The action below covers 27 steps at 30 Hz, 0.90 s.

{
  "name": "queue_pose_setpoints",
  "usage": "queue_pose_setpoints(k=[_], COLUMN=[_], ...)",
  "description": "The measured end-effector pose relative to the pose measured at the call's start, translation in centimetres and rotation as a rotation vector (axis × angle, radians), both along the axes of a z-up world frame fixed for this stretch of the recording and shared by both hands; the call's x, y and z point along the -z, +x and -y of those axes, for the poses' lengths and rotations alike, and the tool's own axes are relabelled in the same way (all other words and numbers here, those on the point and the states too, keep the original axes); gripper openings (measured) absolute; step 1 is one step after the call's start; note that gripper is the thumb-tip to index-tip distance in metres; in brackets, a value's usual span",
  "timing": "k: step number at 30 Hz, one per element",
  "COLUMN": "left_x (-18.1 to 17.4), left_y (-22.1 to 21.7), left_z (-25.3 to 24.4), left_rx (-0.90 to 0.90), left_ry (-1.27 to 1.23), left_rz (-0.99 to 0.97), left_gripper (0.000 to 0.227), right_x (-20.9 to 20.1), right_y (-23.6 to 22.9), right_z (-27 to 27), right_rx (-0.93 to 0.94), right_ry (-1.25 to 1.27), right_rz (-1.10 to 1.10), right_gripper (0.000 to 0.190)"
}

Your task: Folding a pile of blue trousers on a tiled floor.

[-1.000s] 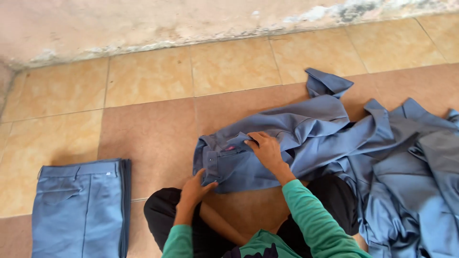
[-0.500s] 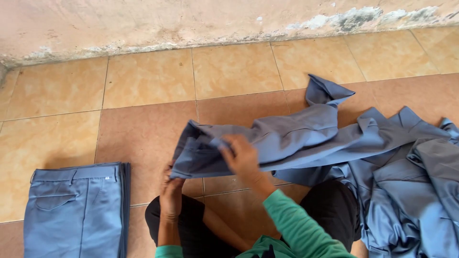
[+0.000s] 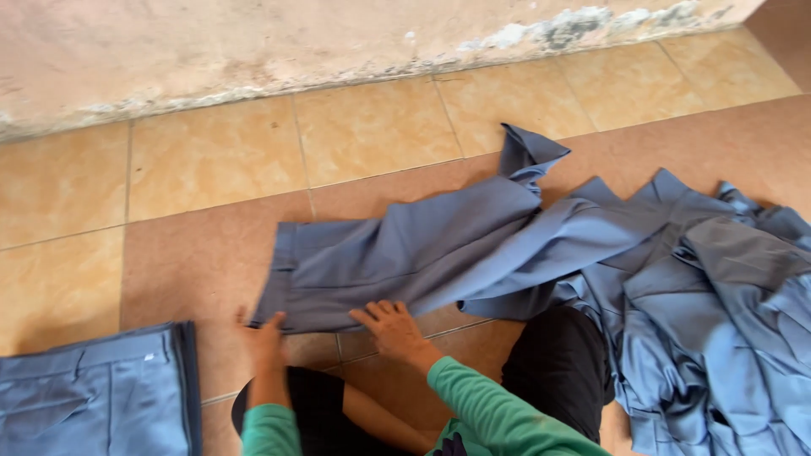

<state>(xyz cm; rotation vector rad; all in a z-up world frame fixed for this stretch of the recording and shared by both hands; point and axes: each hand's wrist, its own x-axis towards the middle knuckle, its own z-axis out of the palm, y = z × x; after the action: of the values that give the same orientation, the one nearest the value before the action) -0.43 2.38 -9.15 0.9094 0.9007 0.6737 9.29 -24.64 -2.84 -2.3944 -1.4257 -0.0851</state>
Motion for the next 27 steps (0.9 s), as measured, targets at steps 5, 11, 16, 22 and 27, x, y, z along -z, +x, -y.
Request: queue_pose_setpoints(k=[5,11,16,22,27], left_x=[-6.2,-6.7,-6.3,-2.7,0.8], left_y=[-1.1,-5.5,-0.1,8.2,8.3], left_z=[-13.1,-24.0,-15.6,4.6,13.8], left_rx=[-0.073,-0.464,-0.222,0.650,0.943], left_ry=[0.558,0.936,1.410,0.866,0.993], left_rz=[-0.285,-0.851,-0.791,-0.638,-0.803], left_gripper=[0.081,0.063,0.045,0.036,0.061], right_x=[-0.4,1.2,3.6,4.9,5.9], right_y=[4.2,5.1,9.9,21.9,27.2], right_z=[4.6,8.0,11.5,18.2,21.2], right_rx=[0.165,0.234,0.345,0.917,1.187], right_ry=[0.018,-0.053,-0.017,-0.107,-0.080], right_rz=[0.033,0.054,0.093,0.029,-0.723], right_gripper=[0.053,0.047,0.047,0.031,0.087])
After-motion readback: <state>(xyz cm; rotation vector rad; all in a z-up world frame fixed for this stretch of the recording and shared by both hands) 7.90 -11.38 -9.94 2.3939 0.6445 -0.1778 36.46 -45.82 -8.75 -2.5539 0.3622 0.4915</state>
